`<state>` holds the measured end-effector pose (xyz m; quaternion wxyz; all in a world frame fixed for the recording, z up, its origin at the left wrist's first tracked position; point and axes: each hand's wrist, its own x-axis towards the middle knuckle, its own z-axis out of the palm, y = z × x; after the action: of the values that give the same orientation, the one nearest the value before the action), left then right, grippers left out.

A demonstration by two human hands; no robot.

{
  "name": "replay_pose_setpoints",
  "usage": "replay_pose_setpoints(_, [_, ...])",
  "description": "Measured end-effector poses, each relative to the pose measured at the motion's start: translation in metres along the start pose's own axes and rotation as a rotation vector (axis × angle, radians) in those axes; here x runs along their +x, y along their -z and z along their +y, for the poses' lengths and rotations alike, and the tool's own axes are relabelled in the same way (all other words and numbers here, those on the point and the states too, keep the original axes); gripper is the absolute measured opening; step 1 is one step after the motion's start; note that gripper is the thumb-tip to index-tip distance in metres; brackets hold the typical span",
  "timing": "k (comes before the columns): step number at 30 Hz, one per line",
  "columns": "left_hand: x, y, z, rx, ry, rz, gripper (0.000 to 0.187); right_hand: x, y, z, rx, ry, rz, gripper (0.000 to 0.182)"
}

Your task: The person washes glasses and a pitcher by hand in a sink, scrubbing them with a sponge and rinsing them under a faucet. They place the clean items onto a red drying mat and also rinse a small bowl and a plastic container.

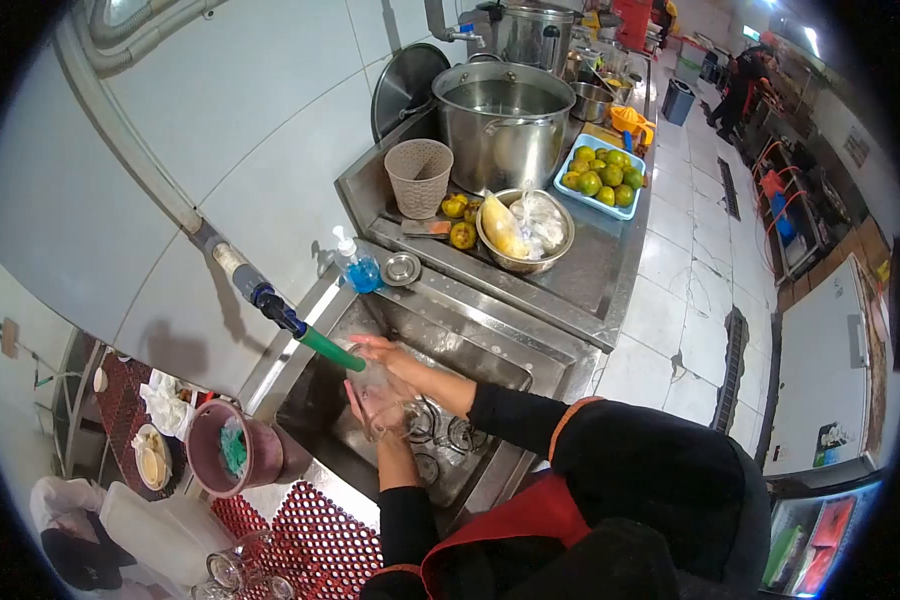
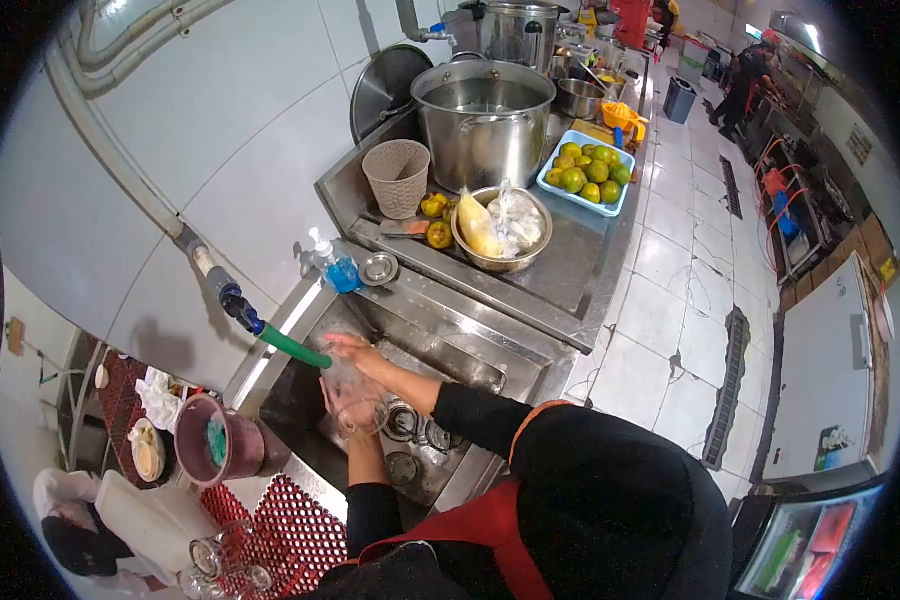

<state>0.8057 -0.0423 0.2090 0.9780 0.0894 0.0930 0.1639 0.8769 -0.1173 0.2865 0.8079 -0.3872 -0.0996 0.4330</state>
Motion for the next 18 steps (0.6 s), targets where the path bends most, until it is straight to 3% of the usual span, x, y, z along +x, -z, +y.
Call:
replay_pose_setpoints(1, [0.001, -0.007, 0.000, -0.003, 0.004, -0.002, 0.046, -0.008, -0.002, 0.004, -0.003, 0.002, 0.003, 0.036])
replay_pose_setpoints(3, [0.003, -0.021, 0.002, -0.303, 0.066, -0.281, 0.051, -0.023, -0.008, 0.012, -0.076, 0.184, -0.022, 0.037])
replay_pose_setpoints(4, [0.016, -0.009, 0.008, -0.347, -0.024, -0.053, 0.054, -0.028, -0.011, 0.012, -0.140, 0.242, 0.036, 0.042])
replay_pose_setpoints(5, [0.020, 0.007, 0.010, -0.348, -0.024, -0.053, 0.054, -0.033, -0.011, 0.008, -0.141, 0.241, 0.036, 0.042])
replay_pose_setpoints(7, [0.005, -0.017, 0.011, 0.014, -0.202, 0.374, 0.055, -0.041, -0.005, 0.003, -0.946, 0.352, 0.052, 0.038])
replay_pose_setpoints(8, [0.012, 0.002, 0.014, 0.087, -0.180, 0.330, 0.058, -0.033, 0.007, 0.009, -1.063, 0.540, 0.104, 0.038])
replay_pose_setpoints(9, [0.011, 0.007, 0.014, 0.086, -0.184, 0.339, 0.058, -0.037, 0.002, -0.006, -1.010, 0.338, 0.126, 0.037])
replay_pose_setpoints(10, [0.008, 0.010, 0.015, 0.282, -0.081, 0.345, 0.061, -0.040, -0.002, -0.026, -0.951, 0.134, 0.142, 0.036])
replay_pose_setpoints(12, [0.005, 0.023, 0.018, 0.670, 0.119, 0.422, 0.070, -0.026, 0.009, -0.033, -0.652, -0.031, 0.200, 0.033])
replay_pose_setpoints(13, [-0.004, 0.013, 0.016, 0.664, 0.113, 0.446, 0.070, -0.012, 0.019, -0.036, -0.677, -0.007, 0.227, 0.029])
replay_pose_setpoints(14, [-0.017, -0.009, 0.010, 0.667, 0.154, 0.367, 0.069, 0.021, 0.063, -0.015, -0.972, 0.267, -0.011, 0.026])
replay_pose_setpoints(16, [-0.025, -0.020, 0.004, 0.672, 0.204, 0.309, 0.069, 0.040, 0.086, -0.018, -0.773, 0.017, 0.000, 0.024])
replay_pose_setpoints(18, [-0.021, -0.013, -0.001, 0.473, 0.229, 0.150, 0.070, 0.010, 0.037, -0.043, -0.728, -0.103, 0.112, 0.025])
